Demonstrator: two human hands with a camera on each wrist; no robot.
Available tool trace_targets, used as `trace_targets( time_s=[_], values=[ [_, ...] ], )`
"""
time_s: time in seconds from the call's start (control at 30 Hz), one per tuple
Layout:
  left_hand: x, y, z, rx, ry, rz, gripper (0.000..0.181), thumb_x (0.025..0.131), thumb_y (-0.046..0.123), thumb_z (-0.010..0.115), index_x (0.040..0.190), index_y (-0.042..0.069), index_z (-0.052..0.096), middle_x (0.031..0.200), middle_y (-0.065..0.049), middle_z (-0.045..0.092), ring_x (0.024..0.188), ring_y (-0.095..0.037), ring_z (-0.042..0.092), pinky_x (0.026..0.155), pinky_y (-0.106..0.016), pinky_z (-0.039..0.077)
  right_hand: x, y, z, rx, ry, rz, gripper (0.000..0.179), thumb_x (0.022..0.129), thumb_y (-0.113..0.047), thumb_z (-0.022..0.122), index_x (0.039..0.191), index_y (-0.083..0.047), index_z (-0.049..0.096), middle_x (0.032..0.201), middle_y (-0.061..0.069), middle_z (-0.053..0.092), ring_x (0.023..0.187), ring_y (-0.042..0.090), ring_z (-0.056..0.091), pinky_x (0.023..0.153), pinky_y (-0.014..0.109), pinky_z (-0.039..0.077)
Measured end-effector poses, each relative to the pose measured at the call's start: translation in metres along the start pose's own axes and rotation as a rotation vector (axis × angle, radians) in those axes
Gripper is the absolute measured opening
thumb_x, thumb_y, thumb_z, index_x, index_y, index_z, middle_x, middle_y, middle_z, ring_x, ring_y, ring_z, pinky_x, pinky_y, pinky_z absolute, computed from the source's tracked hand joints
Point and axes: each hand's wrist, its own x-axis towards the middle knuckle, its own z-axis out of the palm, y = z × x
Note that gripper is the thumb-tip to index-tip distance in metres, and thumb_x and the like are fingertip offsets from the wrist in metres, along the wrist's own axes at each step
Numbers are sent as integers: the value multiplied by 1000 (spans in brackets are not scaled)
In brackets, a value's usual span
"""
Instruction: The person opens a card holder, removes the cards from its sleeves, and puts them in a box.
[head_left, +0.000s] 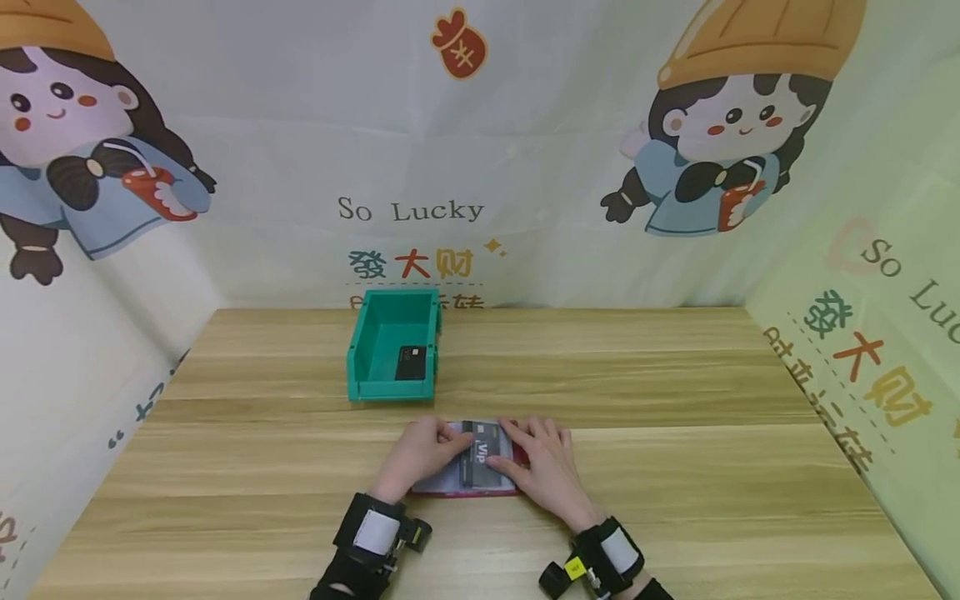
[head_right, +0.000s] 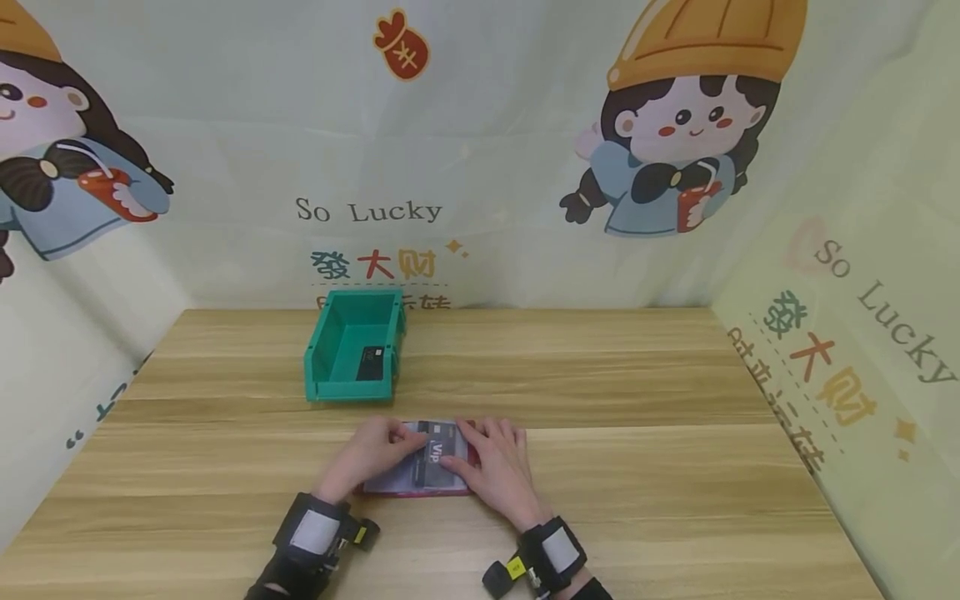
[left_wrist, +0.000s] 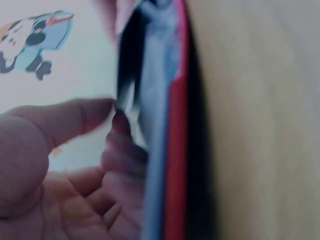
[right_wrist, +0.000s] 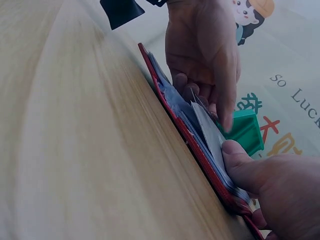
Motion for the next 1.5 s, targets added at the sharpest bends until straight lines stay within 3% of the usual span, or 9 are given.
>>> trace_targets(
  time_s=[0.13,0.47,0.77,0.93,1.23,1.5],
  values=[
    [0,1,5,33,31,25,29,93,27,81,80,2,72,62,2,54,60,-11,48,57,-24,33,0,0,-1,-2,0,-2,60,92,-37,80,141,-5,66,100,4,57,92,19,39,85,39,24],
    [2,-7,1,-39,16,-31,26,92,25,81,85,3,71,74,-3,59,67,-15,51,59,-27,36,0,0,-1,-6,-6,2,60,93,-38,79,141,-5,66,104,5,59,93,19,40,85,40,24],
    [3,-11,-4,-127,41,-62,20,91,17,82,81,4,71,62,-1,64,57,-12,58,56,-25,43,0,0,0,0,-10,5,60,93,-38,79,141,-4,66,107,6,59,96,20,41,86,39,25],
    [0,-14,-9,-160,69,-102,18,89,15,84,86,1,73,66,-3,70,57,-12,59,57,-25,46,1,-1,-1,7,-9,8,60,93,-37,80,141,-4,66,106,5,59,95,19,40,86,39,25],
    [-4,-13,-35,-166,109,-91,20,89,12,84,94,-5,75,73,-10,75,57,-12,60,56,-25,47,0,-2,0,14,-1,11,60,92,-36,80,140,-3,66,106,6,60,96,20,41,86,40,25],
    [-1,-15,-61,-127,178,-23,24,90,13,84,96,-8,74,73,-12,75,59,-14,64,58,-28,54,0,0,1,21,8,5,61,92,-37,81,140,-3,66,103,4,59,94,19,40,85,39,24]
  ],
)
